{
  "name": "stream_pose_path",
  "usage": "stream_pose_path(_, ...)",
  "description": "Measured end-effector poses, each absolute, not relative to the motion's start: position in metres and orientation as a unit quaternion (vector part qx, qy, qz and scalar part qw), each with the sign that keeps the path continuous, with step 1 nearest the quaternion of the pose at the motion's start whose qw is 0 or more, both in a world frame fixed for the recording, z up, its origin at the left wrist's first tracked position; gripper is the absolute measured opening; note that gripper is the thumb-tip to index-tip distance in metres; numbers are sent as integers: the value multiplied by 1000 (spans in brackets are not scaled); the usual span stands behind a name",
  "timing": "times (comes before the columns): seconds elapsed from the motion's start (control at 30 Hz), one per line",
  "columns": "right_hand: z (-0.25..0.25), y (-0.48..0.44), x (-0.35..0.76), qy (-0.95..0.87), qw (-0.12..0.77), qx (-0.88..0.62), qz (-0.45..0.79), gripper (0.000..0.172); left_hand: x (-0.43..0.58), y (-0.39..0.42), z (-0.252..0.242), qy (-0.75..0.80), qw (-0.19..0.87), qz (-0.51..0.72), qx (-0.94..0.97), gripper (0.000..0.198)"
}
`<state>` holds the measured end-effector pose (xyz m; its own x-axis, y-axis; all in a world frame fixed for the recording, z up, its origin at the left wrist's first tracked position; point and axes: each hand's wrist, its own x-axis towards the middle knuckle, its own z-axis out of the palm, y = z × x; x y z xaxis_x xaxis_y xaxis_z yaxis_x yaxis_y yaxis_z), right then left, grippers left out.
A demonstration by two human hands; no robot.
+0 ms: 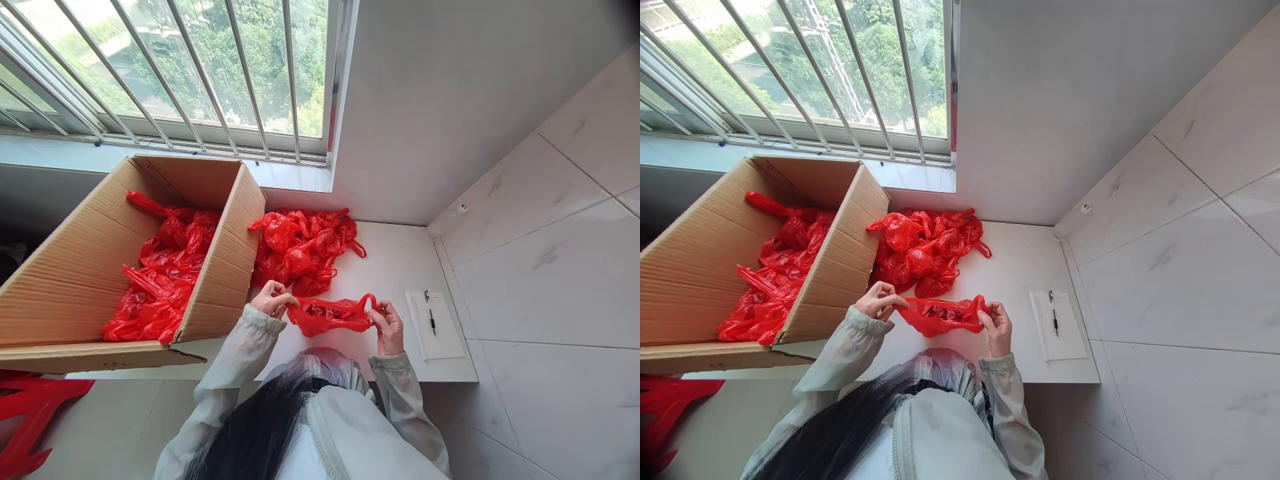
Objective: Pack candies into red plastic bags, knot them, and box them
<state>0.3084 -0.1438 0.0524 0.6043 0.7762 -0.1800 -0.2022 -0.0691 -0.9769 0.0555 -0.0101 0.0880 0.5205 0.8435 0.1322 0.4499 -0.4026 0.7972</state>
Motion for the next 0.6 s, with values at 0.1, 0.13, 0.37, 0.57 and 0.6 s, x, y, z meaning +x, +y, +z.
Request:
stream_pose_path(0.1,59,-148,311,-253,614,-607,436,32,60,-12,90,397,401,270,780,19)
stream_pose_path(0.13,61,-149,311,-259,606,-604,449,33,63,-15,90,393,415,271,775,19)
stream_pose_path(0.37,75,-148,308,-252,652,-601,387,30,69,-34,78,381,503,328,703,20)
stream_pose_path(0.57,84,-159,299,-314,619,-621,365,21,55,-35,68,382,558,327,660,25)
stream_pose_path(0.6,86,-162,297,-318,615,-628,356,19,54,-35,67,383,561,324,658,25)
